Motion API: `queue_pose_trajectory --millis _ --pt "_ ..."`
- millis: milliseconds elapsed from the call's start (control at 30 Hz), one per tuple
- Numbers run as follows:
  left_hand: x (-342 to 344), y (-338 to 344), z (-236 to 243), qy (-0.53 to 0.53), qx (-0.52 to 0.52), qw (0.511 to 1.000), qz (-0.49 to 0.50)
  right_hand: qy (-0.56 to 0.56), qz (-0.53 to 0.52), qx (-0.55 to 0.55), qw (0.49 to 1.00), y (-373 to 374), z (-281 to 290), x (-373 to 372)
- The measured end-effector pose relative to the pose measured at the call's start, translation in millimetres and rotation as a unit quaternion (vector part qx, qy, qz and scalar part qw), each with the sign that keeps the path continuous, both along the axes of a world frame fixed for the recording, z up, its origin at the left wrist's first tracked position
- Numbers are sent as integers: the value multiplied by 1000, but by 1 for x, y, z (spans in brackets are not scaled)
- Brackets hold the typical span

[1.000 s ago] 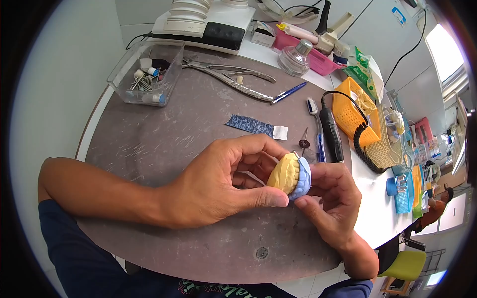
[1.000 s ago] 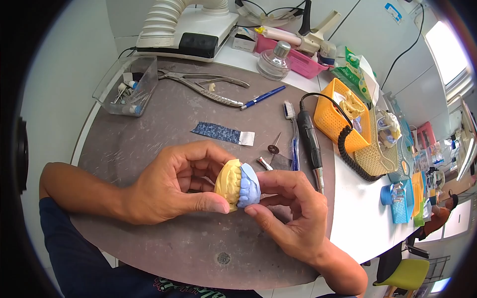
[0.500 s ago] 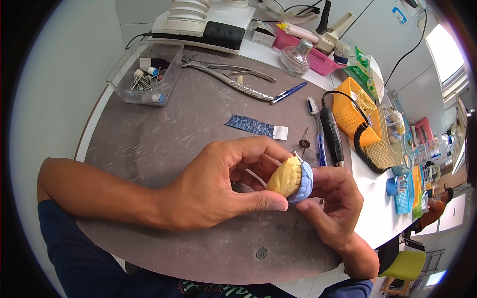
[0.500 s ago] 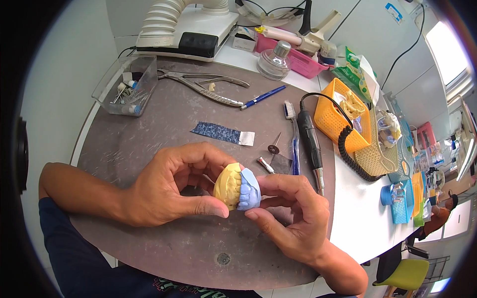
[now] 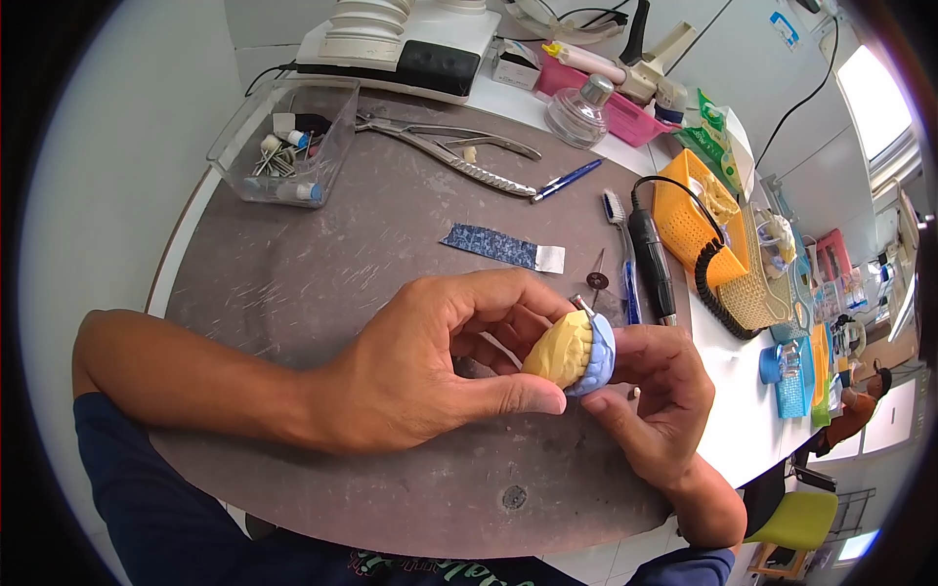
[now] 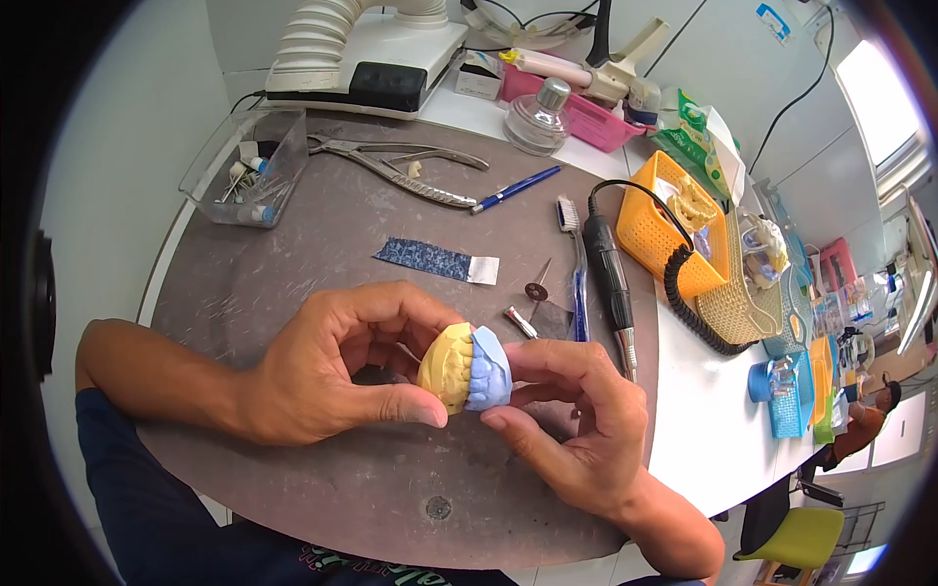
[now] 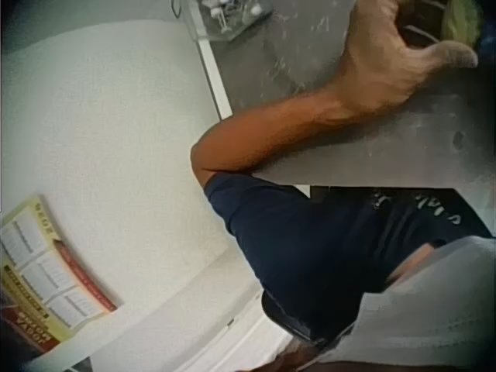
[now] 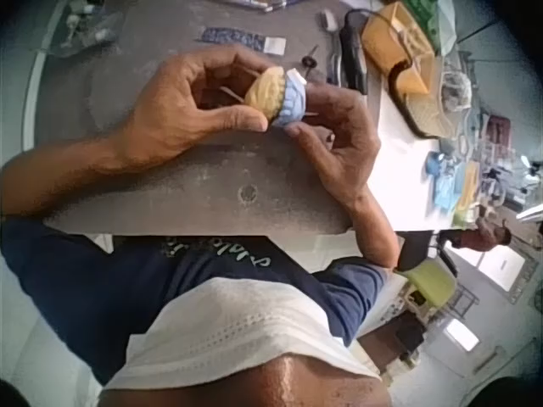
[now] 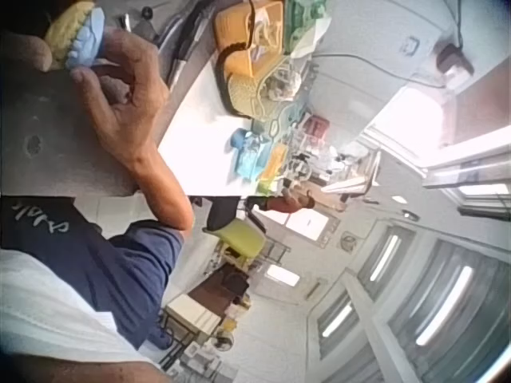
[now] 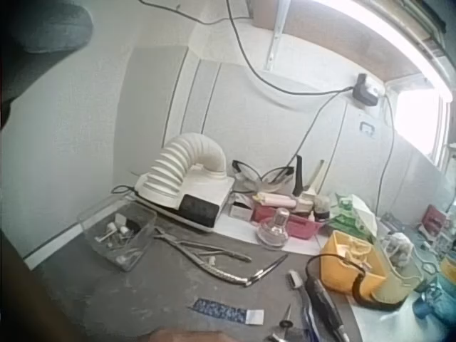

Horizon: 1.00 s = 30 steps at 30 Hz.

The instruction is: The recorder is adjusting and fitting a dental prosthetic onto a plaster dental model using a hand-held micromotor drill.

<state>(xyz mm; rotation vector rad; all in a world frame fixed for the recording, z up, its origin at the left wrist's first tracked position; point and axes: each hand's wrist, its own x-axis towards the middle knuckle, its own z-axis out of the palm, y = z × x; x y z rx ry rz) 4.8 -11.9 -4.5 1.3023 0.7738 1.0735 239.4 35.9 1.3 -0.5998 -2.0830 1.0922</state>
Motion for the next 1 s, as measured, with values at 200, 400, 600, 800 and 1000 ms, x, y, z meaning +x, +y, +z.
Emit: queue_pose_trajectory --millis 200,400,600,800,1000 --pt "0 0 0 3 6 1000 -2 -6 8 -10 1000 1 -1 0" --pt "0 0 1 13 9 1000 -1 -11 13 -22 1000 1 -3 1" --pt "0 -1 2 9 -9 1000 -5 9 9 -41 999 -1 -4 -1" --pt "-2 2 2 -17 -64 998 -19 -19 16 -53 998 3 -1 -3" --pt "0 4 3 -55 -118 991 -22 -8 11 -130 991 2 4 -4"
